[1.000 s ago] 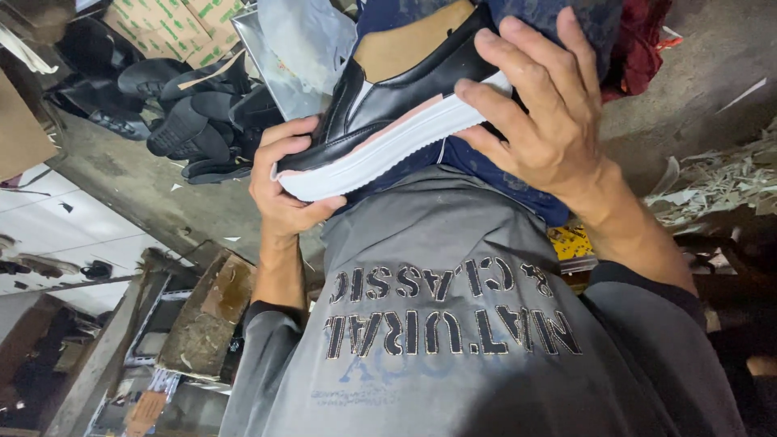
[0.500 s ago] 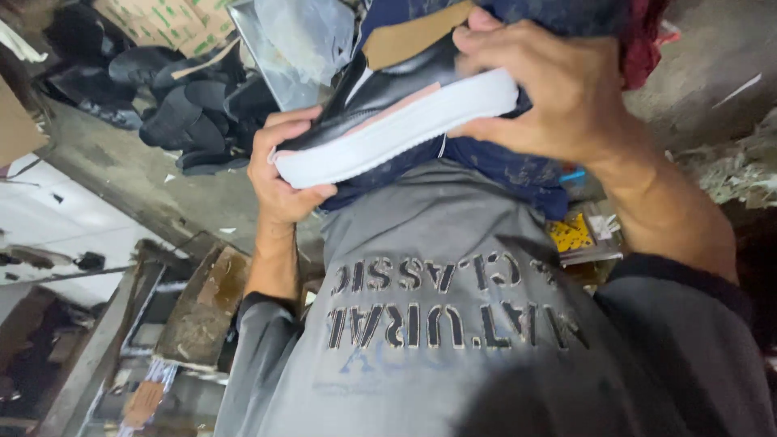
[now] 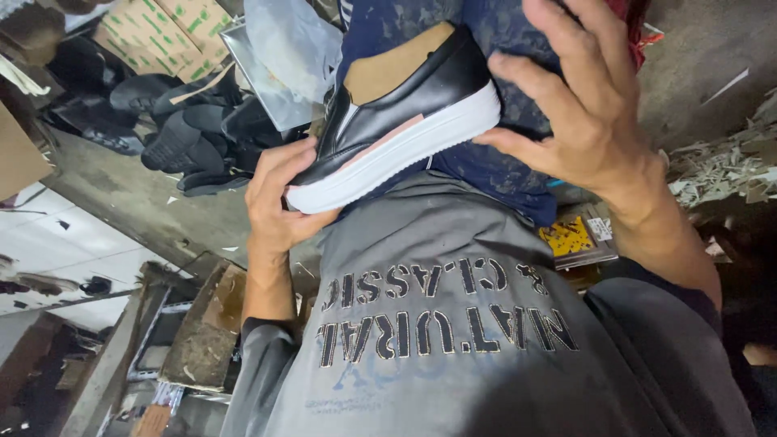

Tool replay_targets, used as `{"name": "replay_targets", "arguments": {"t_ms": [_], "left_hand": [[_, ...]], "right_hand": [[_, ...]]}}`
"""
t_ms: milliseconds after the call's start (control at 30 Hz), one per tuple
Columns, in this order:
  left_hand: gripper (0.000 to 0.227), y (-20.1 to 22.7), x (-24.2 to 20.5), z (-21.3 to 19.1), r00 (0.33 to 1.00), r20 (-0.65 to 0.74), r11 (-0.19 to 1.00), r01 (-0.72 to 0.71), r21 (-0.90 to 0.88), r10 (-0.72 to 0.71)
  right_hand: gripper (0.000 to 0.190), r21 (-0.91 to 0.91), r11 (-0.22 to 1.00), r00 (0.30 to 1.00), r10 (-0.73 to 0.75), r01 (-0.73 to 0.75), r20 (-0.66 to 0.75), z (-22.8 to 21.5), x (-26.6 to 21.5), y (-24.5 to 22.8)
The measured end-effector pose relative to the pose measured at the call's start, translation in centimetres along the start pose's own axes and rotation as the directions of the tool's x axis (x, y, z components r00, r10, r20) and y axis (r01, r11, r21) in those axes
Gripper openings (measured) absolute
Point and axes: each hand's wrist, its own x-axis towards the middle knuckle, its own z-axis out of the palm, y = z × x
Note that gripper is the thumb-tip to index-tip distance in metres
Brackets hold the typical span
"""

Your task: Assembling a shoe by fitting the upper to the sole and hammering the edges to secure the bond

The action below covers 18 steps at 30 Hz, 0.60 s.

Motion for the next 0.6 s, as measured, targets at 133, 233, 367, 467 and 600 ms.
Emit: {"name": "replay_targets", "arguments": {"t_ms": [133, 233, 367, 467, 600], "left_hand": [[0.056, -0.2, -0.3, 0.3, 1.0, -0.022, 1.0, -0.008, 0.013, 0.008], [0.056, -0.2, -0.4, 0.2, 1.0, -0.024, 1.0, 0.008, 0.016, -0.008], [0.054, 0.1, -0.5, -0.1, 1.0, 0.012, 0.999, 0.02, 0.033, -0.02], [0.048, 0.4, 0.1, -0.2, 1.0, 0.019, 0.999, 0.004, 0.046, -0.005], [0.052, -0.4, -0.7, -0.2, 0.999, 0.026, 1.0, 0.021, 0.007, -0.021]], "right_hand": [[0.055, 0.029, 1.0, 0.998, 0.009, -0.008, -0.061, 1.5, -0.5, -0.2], [0.048, 0.036, 0.999, 0.998, 0.014, -0.012, -0.057, 1.6, -0.1, -0.6], [0.036, 0.183, 0.981, 0.998, 0.05, -0.058, 0.049, 0.6, 1.2, -0.7], [0.048, 0.195, 0.979, 0.986, 0.019, -0.052, 0.167, 0.9, 1.4, 0.2], [0.045, 0.251, 0.967, 0.987, -0.074, 0.037, 0.141, 1.4, 1.3, 1.1]]}}
